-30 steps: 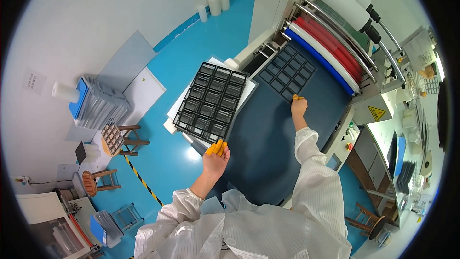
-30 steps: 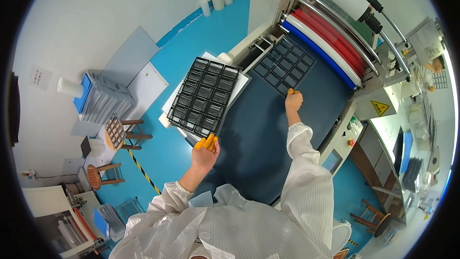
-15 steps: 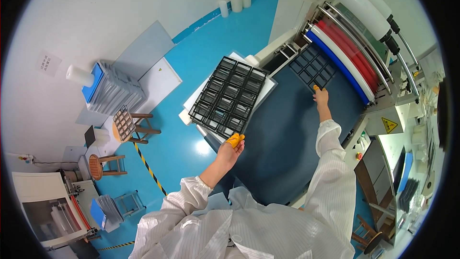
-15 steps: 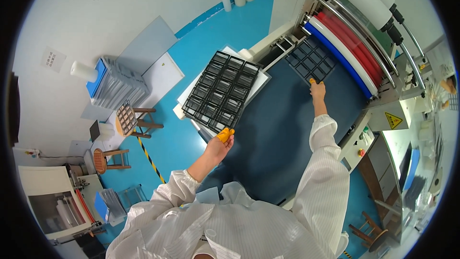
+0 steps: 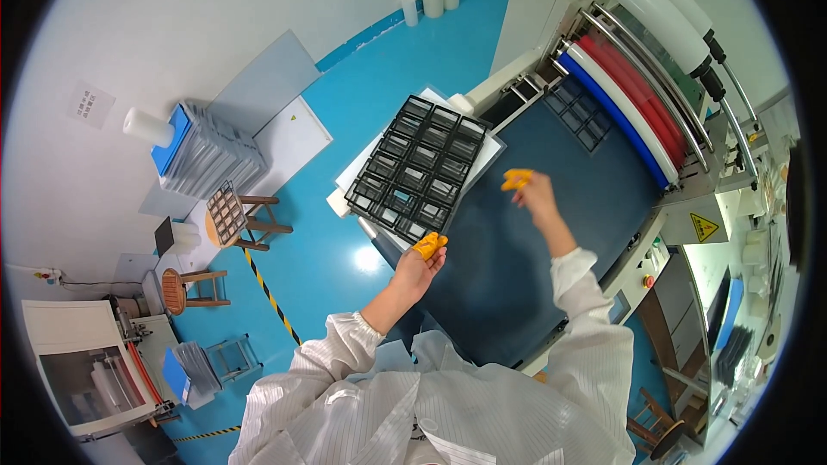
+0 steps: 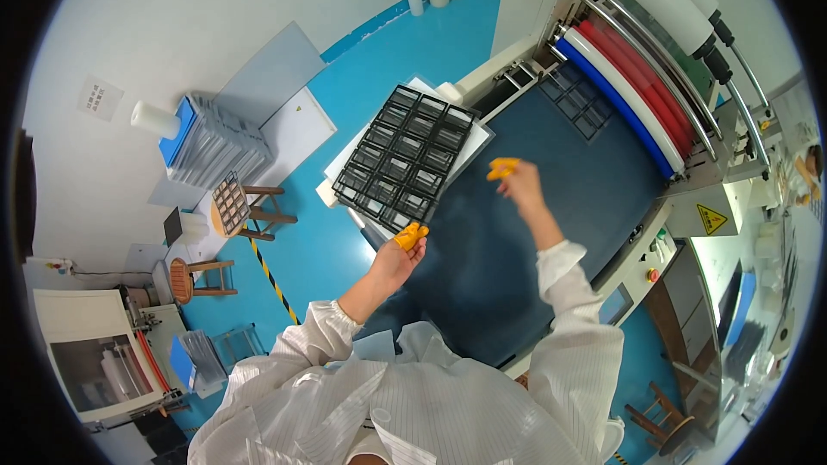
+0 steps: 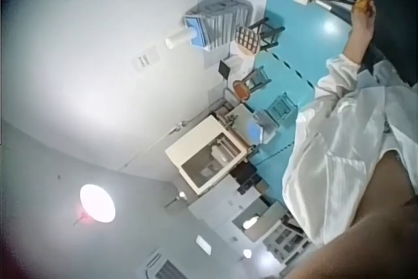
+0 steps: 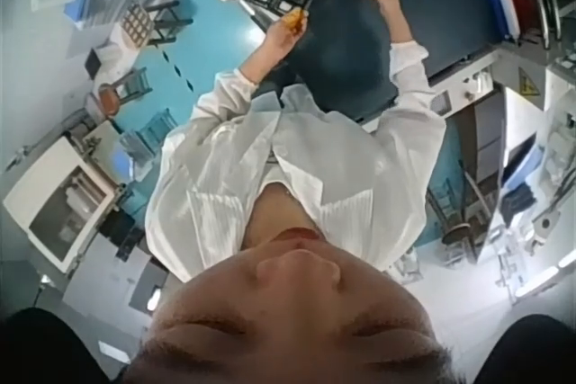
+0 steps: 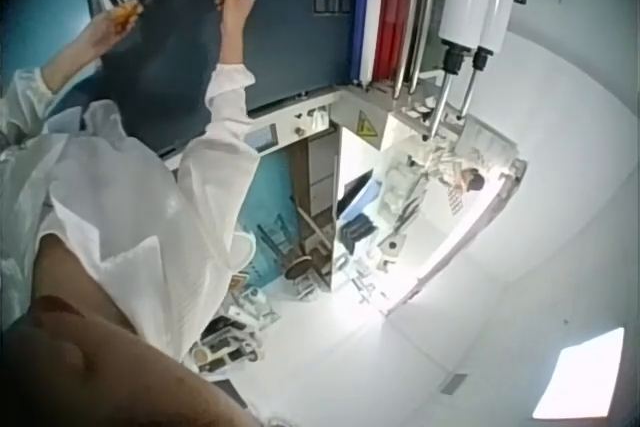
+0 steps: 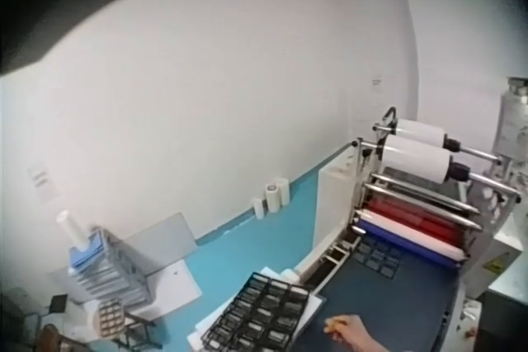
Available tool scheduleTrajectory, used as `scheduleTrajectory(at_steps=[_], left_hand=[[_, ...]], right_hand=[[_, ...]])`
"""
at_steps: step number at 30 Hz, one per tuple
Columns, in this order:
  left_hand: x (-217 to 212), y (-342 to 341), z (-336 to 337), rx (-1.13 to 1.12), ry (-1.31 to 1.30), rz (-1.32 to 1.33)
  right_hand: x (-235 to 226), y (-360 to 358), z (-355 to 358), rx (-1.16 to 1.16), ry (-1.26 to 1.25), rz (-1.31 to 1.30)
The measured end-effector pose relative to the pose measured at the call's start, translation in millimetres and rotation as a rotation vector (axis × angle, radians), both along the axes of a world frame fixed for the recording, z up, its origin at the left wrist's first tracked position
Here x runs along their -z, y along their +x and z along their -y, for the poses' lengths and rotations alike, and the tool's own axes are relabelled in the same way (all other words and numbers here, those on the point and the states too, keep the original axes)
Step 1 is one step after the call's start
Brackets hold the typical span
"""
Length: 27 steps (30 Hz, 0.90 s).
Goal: The person is picking up, inspecting, and moving black plastic trays between workstations and a machine in a manufacturing environment.
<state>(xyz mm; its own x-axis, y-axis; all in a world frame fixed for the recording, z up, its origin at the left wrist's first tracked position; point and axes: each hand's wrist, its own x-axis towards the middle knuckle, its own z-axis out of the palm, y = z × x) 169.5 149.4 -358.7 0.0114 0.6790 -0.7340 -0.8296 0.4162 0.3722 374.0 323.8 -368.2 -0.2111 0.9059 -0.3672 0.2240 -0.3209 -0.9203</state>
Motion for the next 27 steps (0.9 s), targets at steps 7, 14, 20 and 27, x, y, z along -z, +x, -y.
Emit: scheduleTrajectory(at_steps=[7, 14, 20, 27], left_hand=[[-5.0, 0.9, 1.4, 0.000, 0.025, -0.014], [2.0, -33.9, -2.4, -0.089, 0.065, -0.054], [27.3, -155.9, -12.9, -0.409, 0.031, -0.443], [32.3, -189.5, -32.3, -0.212, 0.004, -0.474]], right_hand=[[-7.3, -79.5, 76.7, -0.079, -0.355, -0.306], [1.9, -68.2, 80.5, 0.154, -0.150, -0.543], [-12.9, 4.8, 70.5, 0.360, 0.043, -0.500], [-0.3, 98.4, 72.7, 0.721, 0.135, -0.351]])
